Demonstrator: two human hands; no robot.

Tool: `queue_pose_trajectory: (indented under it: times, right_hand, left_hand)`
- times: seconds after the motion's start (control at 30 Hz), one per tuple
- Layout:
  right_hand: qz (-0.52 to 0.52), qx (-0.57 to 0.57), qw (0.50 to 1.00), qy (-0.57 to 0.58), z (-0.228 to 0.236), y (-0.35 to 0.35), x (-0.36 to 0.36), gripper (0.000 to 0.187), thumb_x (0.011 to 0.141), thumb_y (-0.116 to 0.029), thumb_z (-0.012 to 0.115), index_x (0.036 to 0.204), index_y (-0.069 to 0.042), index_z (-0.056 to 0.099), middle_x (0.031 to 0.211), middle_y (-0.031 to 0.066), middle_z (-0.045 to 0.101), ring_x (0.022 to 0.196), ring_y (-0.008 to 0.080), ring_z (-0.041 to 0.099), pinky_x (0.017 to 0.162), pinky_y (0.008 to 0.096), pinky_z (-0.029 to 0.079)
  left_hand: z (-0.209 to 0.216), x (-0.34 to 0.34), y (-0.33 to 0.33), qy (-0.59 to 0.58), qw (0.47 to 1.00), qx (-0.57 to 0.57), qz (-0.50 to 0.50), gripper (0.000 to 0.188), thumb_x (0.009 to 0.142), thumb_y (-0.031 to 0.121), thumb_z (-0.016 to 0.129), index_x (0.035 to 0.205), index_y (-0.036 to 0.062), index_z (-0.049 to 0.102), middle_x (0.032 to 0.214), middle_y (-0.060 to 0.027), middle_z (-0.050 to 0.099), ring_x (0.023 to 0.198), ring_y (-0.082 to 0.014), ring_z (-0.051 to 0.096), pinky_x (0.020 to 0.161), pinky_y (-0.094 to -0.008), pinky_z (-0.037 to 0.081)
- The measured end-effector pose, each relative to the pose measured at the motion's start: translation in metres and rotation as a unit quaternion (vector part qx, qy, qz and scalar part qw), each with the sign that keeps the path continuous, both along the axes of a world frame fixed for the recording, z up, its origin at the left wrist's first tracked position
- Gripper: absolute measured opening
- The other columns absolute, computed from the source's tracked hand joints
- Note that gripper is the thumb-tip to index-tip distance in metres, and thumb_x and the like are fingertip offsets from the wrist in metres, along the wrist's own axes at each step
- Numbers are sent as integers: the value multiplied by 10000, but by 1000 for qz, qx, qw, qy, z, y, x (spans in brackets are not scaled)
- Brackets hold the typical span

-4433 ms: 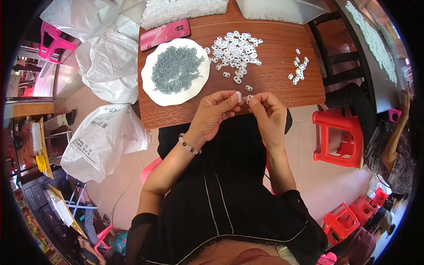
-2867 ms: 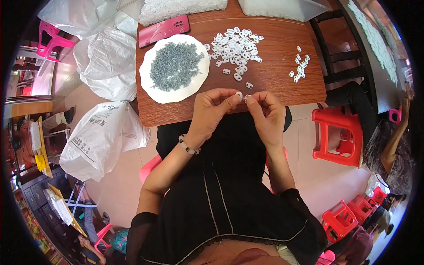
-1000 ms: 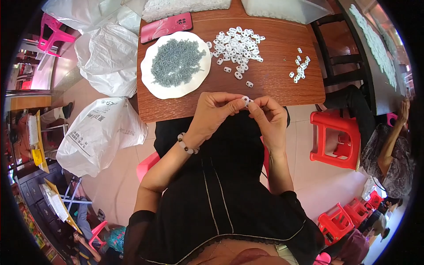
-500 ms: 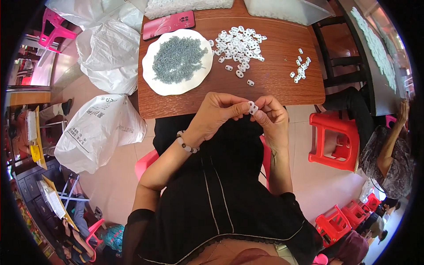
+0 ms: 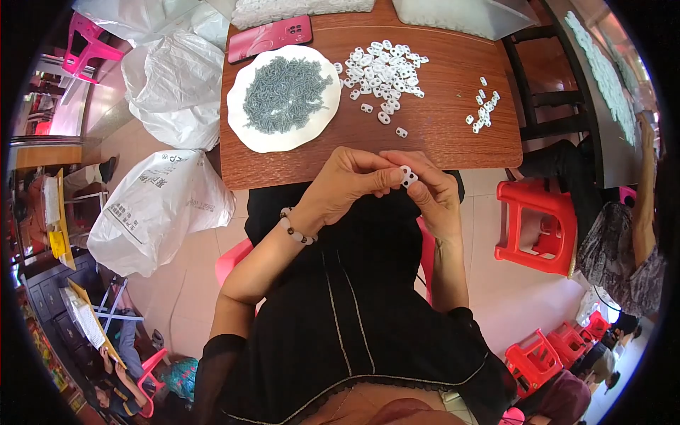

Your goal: Picking small grey beads and inserting them into the holes of white plastic components.

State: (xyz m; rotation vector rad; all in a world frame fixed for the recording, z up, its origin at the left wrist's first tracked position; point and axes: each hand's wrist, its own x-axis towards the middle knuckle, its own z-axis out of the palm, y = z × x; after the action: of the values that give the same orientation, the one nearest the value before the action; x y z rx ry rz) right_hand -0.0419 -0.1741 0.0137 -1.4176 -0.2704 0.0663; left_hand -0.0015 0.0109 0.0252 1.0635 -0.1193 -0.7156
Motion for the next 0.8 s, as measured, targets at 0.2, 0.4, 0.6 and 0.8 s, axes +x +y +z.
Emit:
queue_pose_trajectory:
  times: [0.2, 0.4, 0.6, 0.8]
  right_hand:
    - [-3, 20, 1000, -22, -9, 5, 0, 471, 907, -333, 621, 1217, 21, 596, 1215, 127, 594, 1071, 204, 549, 915, 319, 445]
    - [-19, 53, 998, -24, -6, 10, 2, 471, 913, -346, 613, 1208, 21, 598, 1185, 132, 600, 1092, 214, 550, 919, 321, 441]
    - [-36, 54, 997, -53, -12, 11, 5, 440, 921, -335, 606, 1188, 16, 607, 1176, 122, 610, 1079, 198, 551, 925, 309, 430]
    - [-78, 101, 992, -13, -12, 3, 8, 430, 930, -332, 601, 1170, 25, 609, 1186, 110, 602, 1026, 162, 560, 893, 290, 443]
  left_hand:
    - [3, -1, 1, 58, 998, -15, -15, 211, 844, 225, 729, 905, 23, 727, 761, -24, 661, 649, -63, 560, 604, -199, 463]
    - [5, 4, 2, 45, 999, 5, -15, 211, 849, 228, 725, 897, 22, 724, 755, -27, 662, 650, -65, 568, 606, -201, 469]
    - [2, 5, -2, 63, 998, -19, -21, 224, 863, 243, 708, 892, 21, 718, 766, -29, 663, 653, -67, 569, 612, -197, 473]
    - [-2, 19, -20, 81, 995, -55, -27, 226, 910, 236, 643, 941, 19, 697, 814, -25, 660, 704, -77, 582, 649, -207, 484]
